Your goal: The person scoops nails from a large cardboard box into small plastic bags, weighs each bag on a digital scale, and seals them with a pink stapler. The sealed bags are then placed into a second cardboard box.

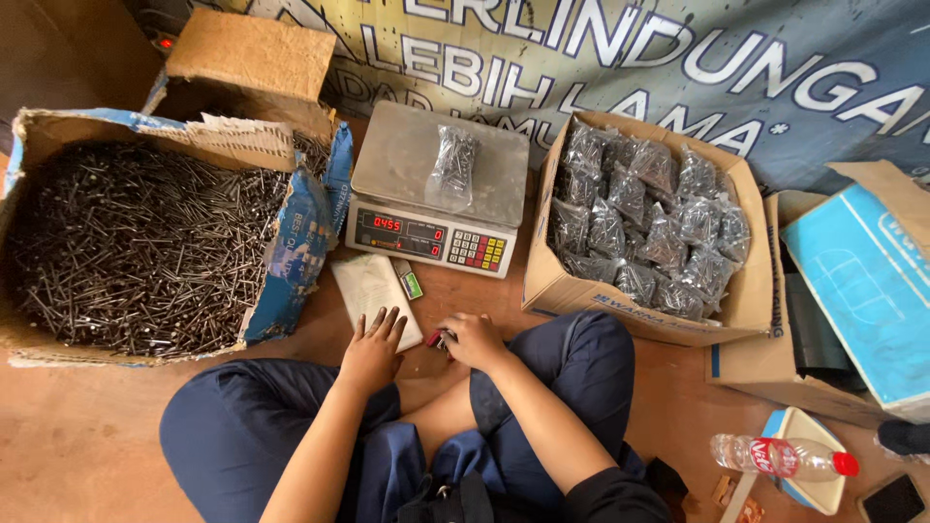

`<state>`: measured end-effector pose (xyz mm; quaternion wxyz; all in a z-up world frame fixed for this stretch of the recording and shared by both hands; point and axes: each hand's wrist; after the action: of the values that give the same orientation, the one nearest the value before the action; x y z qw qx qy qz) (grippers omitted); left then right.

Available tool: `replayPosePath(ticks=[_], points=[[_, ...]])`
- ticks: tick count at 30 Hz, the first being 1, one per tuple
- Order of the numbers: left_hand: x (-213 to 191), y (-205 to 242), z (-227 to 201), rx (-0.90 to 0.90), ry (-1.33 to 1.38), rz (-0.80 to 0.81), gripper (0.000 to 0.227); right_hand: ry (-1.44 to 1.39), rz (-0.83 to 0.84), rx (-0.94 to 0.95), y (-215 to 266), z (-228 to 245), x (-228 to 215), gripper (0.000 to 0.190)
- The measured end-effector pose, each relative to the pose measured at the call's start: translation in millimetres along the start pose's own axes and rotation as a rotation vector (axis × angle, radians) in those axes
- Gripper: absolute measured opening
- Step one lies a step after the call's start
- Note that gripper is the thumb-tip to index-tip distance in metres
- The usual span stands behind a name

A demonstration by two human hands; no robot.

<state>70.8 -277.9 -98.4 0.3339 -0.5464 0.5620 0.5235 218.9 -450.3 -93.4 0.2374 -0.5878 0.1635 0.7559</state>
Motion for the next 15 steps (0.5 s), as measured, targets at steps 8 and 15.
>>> replayPosePath(ticks=[8,15], points=[[-3,1,-3,-0.033,0.03,0.064,0.075,0.027,0.013,0.018,-1,3,5,0.015],[-8,-3,-10,-0.007,0.016,0.105,0.074,0.063,0.147,0.059,-2,12,3,0.019]])
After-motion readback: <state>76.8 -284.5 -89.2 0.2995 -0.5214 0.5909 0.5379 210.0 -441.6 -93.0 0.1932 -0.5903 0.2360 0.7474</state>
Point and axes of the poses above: each hand's wrist, its own y-axis away from the middle knuckle, its own x-axis out of the palm, z = x × y, and after that the axes turned 8 degrees about y, right-handed
